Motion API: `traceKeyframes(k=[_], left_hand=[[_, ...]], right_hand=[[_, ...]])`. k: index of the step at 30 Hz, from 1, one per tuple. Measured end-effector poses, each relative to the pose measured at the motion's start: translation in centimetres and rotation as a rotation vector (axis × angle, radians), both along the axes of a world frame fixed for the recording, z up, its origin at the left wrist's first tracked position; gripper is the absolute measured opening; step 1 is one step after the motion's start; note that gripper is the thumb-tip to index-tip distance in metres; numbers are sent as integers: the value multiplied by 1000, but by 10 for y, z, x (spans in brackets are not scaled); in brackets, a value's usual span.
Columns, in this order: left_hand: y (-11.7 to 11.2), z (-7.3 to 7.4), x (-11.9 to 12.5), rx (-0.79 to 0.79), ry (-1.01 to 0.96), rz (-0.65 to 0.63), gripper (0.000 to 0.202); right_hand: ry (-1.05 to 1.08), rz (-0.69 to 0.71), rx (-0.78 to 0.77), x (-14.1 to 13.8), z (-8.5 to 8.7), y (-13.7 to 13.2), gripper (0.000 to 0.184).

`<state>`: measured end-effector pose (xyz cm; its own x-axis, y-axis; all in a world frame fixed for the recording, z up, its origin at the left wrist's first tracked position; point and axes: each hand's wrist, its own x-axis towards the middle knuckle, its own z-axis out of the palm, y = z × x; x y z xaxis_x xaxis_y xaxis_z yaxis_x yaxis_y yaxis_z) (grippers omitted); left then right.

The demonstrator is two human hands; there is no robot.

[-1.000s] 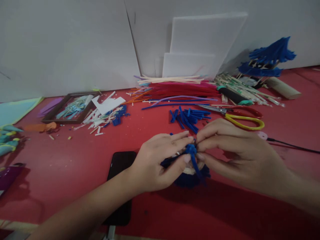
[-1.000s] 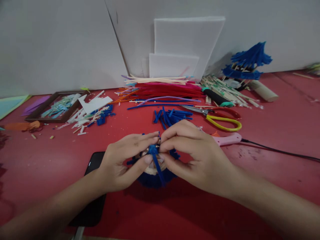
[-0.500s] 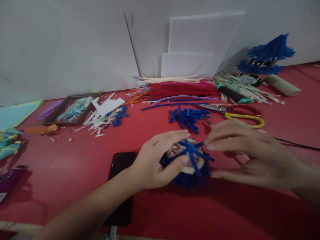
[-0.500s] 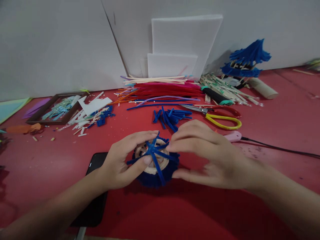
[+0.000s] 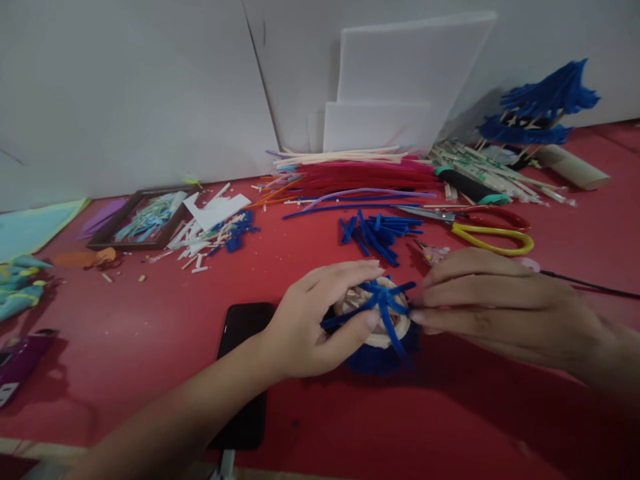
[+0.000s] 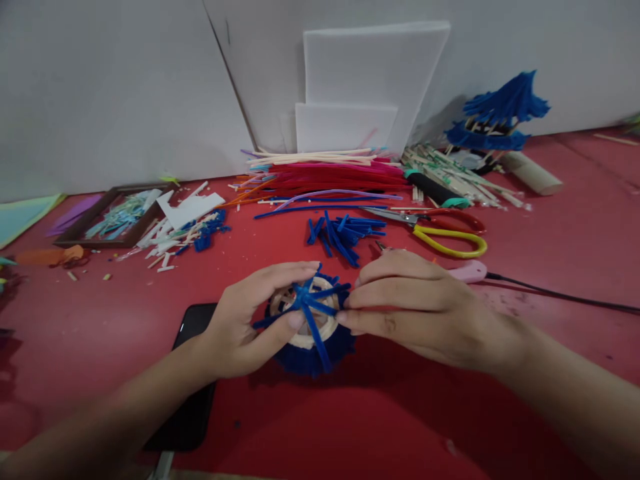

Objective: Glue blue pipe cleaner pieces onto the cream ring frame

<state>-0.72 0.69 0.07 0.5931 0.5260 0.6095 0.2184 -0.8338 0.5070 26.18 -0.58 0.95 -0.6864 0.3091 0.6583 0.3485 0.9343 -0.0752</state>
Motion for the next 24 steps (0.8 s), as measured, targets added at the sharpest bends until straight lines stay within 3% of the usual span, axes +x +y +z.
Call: traceKeyframes(k=[24], left_hand=[[-1,0,1,-14,40,-6,32]], right_hand=[[75,5,-97,-5,3,6,16]])
